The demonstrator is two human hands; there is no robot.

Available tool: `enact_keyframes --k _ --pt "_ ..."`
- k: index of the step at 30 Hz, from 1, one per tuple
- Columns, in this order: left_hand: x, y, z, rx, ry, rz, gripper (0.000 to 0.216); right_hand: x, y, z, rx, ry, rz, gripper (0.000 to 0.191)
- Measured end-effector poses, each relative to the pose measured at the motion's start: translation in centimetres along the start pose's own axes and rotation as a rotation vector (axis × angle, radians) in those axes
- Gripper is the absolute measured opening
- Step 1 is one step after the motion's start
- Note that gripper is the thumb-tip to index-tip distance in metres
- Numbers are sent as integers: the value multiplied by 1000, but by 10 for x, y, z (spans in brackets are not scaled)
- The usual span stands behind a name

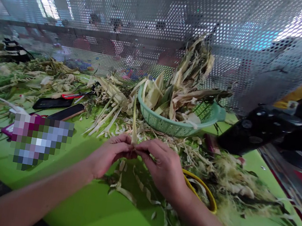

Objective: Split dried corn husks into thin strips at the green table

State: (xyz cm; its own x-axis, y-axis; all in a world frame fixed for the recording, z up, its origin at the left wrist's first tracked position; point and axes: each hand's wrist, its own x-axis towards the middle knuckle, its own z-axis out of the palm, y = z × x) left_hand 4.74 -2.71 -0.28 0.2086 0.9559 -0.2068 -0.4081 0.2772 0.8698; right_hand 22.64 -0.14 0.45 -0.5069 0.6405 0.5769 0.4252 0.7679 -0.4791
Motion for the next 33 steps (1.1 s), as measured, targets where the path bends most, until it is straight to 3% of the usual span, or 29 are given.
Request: enact_keyframes --k 15,22,26,33 --pt "-2 1 0 253 -1 121 11 0 -4 4 113 -16 263 4" --pt "2 -3 0 116 68 33 13 0 0 6 123 43 141 5" --pt "3 -5 -1 1 41 1 13 1 0 4 80 34 71 6" --pt "3 -4 -2 39 47 11 9 0 3 3 24 -21 86 6"
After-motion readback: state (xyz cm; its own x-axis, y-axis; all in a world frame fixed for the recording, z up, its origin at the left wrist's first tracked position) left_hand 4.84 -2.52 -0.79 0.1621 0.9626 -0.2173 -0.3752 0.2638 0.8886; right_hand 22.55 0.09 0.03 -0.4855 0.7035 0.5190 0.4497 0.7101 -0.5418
